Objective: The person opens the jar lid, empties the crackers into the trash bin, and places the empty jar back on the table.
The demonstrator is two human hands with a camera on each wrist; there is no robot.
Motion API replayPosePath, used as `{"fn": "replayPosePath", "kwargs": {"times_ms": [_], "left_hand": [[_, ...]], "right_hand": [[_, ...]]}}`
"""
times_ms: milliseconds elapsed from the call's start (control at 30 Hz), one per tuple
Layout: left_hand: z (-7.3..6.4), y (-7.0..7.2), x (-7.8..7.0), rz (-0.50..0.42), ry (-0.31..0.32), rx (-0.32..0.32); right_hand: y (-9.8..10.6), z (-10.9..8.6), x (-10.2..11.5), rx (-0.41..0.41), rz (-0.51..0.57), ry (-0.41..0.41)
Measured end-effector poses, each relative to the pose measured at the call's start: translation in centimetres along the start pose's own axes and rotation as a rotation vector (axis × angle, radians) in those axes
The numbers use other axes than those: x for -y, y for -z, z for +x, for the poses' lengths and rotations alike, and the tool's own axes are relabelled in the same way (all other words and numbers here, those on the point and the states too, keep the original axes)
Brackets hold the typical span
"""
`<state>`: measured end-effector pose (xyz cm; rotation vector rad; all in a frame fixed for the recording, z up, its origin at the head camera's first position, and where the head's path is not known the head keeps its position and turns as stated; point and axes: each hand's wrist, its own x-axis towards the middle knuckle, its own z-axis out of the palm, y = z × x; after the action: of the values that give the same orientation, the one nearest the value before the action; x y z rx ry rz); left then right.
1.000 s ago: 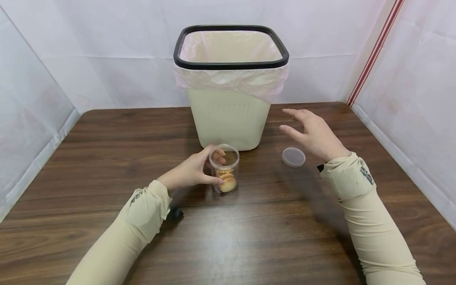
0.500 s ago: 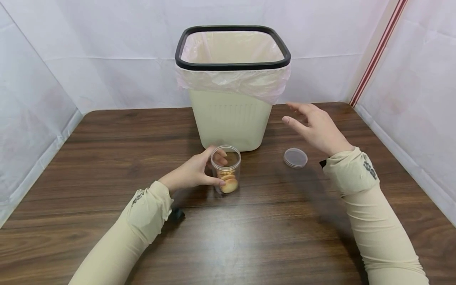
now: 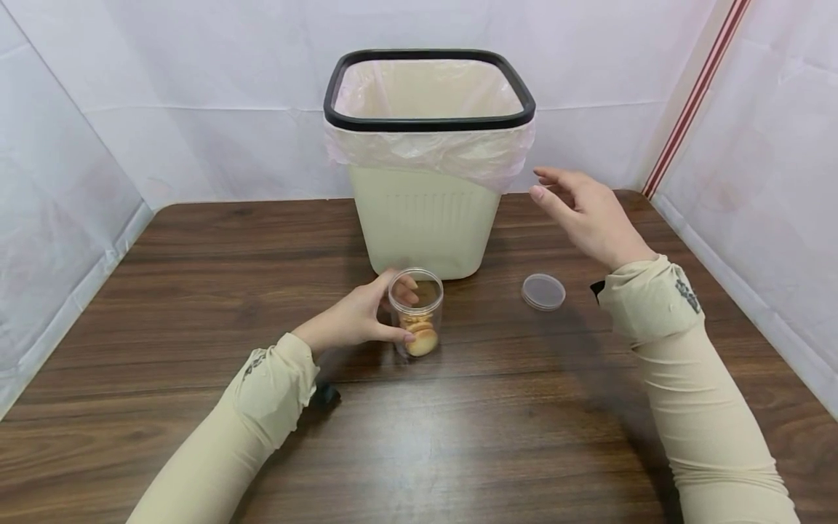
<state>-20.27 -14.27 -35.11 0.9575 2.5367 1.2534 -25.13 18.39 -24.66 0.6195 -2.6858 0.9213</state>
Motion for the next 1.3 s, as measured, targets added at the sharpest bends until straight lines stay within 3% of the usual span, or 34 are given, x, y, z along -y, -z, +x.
{"fn": "replayPosePath", "kwargs": {"times_ms": [667,1300], "left_hand": [[0.7,-0.3,0.0,0.008,0.018,0.009],[1.1,-0.5,-0.1,-0.012,0.016,0.014]], "right_hand": [[2.3,2.3,0.8,-0.027,0.094,-0.026],[4.7,5.1,0.7,-0.112,0.051,-0.072]]}}
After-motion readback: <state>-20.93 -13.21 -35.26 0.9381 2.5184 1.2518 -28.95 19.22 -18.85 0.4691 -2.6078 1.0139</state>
